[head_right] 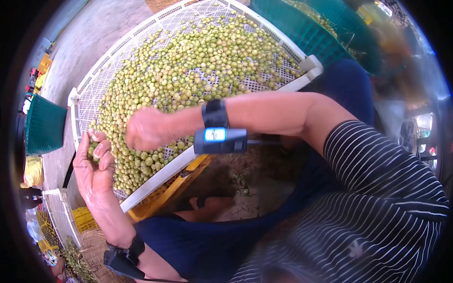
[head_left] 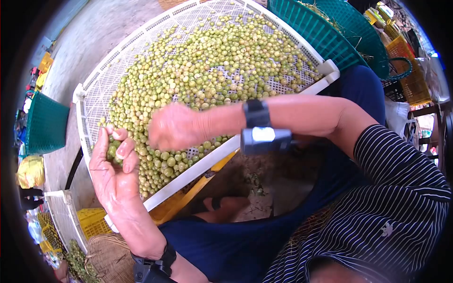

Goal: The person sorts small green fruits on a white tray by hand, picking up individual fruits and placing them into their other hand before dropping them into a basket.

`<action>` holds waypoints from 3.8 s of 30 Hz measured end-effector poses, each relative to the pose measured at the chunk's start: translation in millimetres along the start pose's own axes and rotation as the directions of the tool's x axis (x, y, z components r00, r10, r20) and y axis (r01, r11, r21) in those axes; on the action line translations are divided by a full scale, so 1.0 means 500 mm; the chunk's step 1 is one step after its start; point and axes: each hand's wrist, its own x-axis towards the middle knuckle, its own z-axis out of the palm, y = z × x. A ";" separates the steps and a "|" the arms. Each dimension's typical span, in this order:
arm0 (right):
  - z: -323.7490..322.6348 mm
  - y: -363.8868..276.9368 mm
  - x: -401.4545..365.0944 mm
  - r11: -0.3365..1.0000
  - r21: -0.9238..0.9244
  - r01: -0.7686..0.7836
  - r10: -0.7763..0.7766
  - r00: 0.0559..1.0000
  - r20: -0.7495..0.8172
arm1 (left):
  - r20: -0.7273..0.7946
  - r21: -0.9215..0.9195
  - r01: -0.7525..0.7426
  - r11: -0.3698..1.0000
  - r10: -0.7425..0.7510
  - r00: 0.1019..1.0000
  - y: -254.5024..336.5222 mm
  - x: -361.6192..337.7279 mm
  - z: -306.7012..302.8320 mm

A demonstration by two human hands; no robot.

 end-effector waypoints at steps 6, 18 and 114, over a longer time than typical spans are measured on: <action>0.078 -0.013 -0.004 0.924 -0.036 0.381 -0.367 0.908 0.199 | -0.009 -0.068 -0.054 0.996 0.053 0.999 0.039 -0.016 -0.015; -0.118 0.246 -0.047 0.913 -0.387 -0.133 0.180 0.980 0.086 | 0.130 -0.238 -0.118 0.964 0.152 0.980 0.158 -0.103 -0.044; 0.158 0.083 0.178 0.850 -0.327 0.413 -0.464 0.881 -0.092 | 0.077 -0.168 -0.151 0.974 0.166 0.983 0.123 -0.056 -0.066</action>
